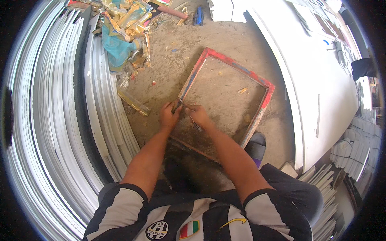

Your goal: The person sits on the floor and uses a utility knife to scrape the inner edges of a rectangular frame. The person holds the frame steady with one hand while scraping the surface with the other, removing material from the frame's interior.

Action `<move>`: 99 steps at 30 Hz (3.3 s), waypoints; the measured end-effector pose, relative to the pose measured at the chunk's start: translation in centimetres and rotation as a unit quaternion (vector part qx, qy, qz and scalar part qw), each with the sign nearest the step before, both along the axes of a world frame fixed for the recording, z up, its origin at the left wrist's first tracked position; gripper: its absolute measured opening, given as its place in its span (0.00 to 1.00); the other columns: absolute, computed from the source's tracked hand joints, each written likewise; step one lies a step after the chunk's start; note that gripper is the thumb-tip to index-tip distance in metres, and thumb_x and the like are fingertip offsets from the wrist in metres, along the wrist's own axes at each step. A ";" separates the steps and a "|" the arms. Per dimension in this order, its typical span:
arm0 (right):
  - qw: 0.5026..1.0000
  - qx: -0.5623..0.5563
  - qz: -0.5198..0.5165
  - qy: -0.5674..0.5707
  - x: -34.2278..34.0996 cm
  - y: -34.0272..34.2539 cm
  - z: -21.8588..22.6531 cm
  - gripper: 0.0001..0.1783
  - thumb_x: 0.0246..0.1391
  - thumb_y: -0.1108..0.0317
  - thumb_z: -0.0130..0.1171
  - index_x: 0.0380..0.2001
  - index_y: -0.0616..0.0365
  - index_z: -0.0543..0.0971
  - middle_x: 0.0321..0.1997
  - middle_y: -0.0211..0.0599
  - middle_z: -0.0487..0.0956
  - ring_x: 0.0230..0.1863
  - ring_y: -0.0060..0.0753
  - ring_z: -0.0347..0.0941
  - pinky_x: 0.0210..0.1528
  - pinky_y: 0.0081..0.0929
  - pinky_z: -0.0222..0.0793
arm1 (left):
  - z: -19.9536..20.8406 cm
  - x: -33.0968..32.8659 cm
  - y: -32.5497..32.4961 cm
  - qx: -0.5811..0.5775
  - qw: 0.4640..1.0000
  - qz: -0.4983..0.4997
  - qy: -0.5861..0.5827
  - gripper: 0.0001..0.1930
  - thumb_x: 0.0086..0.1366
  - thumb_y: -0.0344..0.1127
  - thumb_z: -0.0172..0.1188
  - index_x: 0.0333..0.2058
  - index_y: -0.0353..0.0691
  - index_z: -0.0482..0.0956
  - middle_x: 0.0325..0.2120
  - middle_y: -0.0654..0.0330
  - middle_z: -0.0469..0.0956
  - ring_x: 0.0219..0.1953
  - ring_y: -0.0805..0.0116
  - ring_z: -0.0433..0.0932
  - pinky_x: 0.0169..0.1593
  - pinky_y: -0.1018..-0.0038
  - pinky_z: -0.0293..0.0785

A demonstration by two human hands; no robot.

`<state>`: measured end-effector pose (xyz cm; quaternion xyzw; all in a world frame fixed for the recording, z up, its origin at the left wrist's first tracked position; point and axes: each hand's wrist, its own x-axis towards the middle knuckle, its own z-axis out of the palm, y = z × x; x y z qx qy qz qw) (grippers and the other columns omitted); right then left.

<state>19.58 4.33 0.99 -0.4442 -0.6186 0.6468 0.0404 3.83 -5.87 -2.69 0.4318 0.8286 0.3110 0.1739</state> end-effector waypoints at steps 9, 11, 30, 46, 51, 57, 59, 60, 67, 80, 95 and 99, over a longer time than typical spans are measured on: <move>0.867 -0.419 -0.189 0.191 1.4 2.5 3.1 0.21 0.72 0.60 0.53 0.65 0.43 0.78 0.22 0.30 0.74 0.17 0.26 0.69 0.20 0.30 0.66 | 2.7 -0.3 0.1 -0.042 0.998 -0.015 -0.032 0.29 0.65 0.57 0.65 0.53 0.39 0.83 0.50 0.41 0.80 0.52 0.40 0.79 0.57 0.56 0.75; 0.903 -0.362 -0.162 0.167 1.8 2.8 3.2 0.21 0.72 0.59 0.52 0.65 0.41 0.78 0.23 0.35 0.75 0.20 0.31 0.71 0.23 0.34 0.69 | 2.6 0.0 0.2 -0.048 0.998 -0.008 -0.044 0.29 0.65 0.58 0.65 0.54 0.39 0.83 0.51 0.40 0.80 0.53 0.39 0.78 0.57 0.55 0.75; 0.959 0.228 0.093 -0.138 0.6 -3.0 5.2 0.24 0.66 0.61 0.52 0.65 0.43 0.74 0.42 0.59 0.84 0.44 0.65 0.81 0.48 0.57 0.77 | -0.5 -0.9 -1.9 -0.018 1.000 -0.022 -0.001 0.32 0.65 0.58 0.65 0.53 0.33 0.83 0.51 0.40 0.78 0.55 0.41 0.76 0.59 0.55 0.73; 0.981 -0.169 -0.096 0.014 -0.1 -2.8 2.2 0.24 0.68 0.64 0.57 0.66 0.51 0.77 0.26 0.40 0.80 0.26 0.32 0.78 0.29 0.34 0.76 | -1.9 -1.1 -2.4 0.034 0.999 -0.031 0.016 0.26 0.62 0.48 0.70 0.50 0.33 0.84 0.47 0.44 0.80 0.51 0.43 0.78 0.56 0.56 0.75; 0.980 -0.166 -0.100 0.047 1.2 -2.2 -0.1 0.23 0.69 0.59 0.58 0.63 0.53 0.80 0.24 0.28 0.74 0.23 0.23 0.69 0.29 0.29 0.72 | -1.3 -0.7 -1.9 -0.001 0.999 -0.029 0.017 0.28 0.64 0.53 0.68 0.51 0.32 0.83 0.51 0.42 0.80 0.54 0.42 0.77 0.59 0.56 0.73; 0.909 -0.353 -0.186 0.120 2.0 -1.8 0.9 0.22 0.71 0.60 0.54 0.66 0.44 0.77 0.28 0.34 0.78 0.25 0.32 0.76 0.29 0.36 0.75 | -1.3 -1.1 -1.9 -0.033 0.999 -0.022 -0.020 0.31 0.65 0.57 0.67 0.54 0.33 0.82 0.55 0.41 0.78 0.58 0.42 0.75 0.62 0.55 0.72; 0.985 -0.114 -0.112 0.062 2.1 -1.8 0.0 0.22 0.71 0.59 0.54 0.66 0.41 0.76 0.33 0.40 0.82 0.30 0.41 0.80 0.33 0.42 0.76 | -1.2 -0.9 -1.5 -0.048 0.998 -0.021 -0.036 0.33 0.65 0.59 0.66 0.55 0.34 0.81 0.56 0.40 0.77 0.59 0.41 0.75 0.63 0.54 0.71; 0.997 0.054 -0.044 0.043 2.2 -1.9 -0.4 0.23 0.70 0.59 0.54 0.66 0.40 0.76 0.36 0.43 0.84 0.33 0.46 0.82 0.37 0.44 0.77 | -1.1 -0.8 -1.5 -0.044 0.998 -0.018 -0.029 0.34 0.65 0.60 0.65 0.56 0.34 0.81 0.56 0.39 0.76 0.59 0.41 0.75 0.63 0.54 0.71; 0.962 0.191 0.133 -0.144 0.1 -2.5 6.3 0.25 0.66 0.61 0.54 0.65 0.43 0.76 0.44 0.57 0.84 0.45 0.63 0.81 0.50 0.53 0.76 | 0.1 -1.2 -3.0 -0.030 0.999 -0.040 -0.006 0.30 0.65 0.55 0.67 0.54 0.36 0.82 0.51 0.44 0.78 0.53 0.44 0.78 0.56 0.55 0.76; 0.972 0.223 -0.063 -0.041 -0.4 -3.6 2.2 0.22 0.67 0.62 0.52 0.63 0.47 0.78 0.47 0.59 0.83 0.49 0.64 0.80 0.54 0.53 0.75 | 1.7 -0.2 -3.1 -0.036 0.997 -0.034 0.056 0.23 0.66 0.52 0.66 0.50 0.39 0.84 0.45 0.52 0.78 0.47 0.49 0.79 0.48 0.57 0.78; 0.920 0.235 0.116 -0.290 0.7 -2.7 6.9 0.26 0.66 0.61 0.52 0.67 0.37 0.74 0.45 0.54 0.84 0.47 0.59 0.83 0.50 0.53 0.78 | 0.1 -0.7 -3.8 -0.022 0.986 -0.102 0.130 0.31 0.68 0.50 0.63 0.70 0.69 0.68 0.58 0.48 0.72 0.54 0.45 0.77 0.53 0.55 0.78; 0.873 0.291 0.226 -0.319 1.0 -3.0 6.3 0.27 0.66 0.60 0.54 0.68 0.30 0.72 0.46 0.49 0.85 0.44 0.54 0.84 0.48 0.49 0.80 | 1.3 -0.3 -3.5 -0.066 0.972 -0.141 0.179 0.30 0.72 0.52 0.57 0.71 0.73 0.62 0.64 0.47 0.65 0.62 0.44 0.71 0.61 0.52 0.72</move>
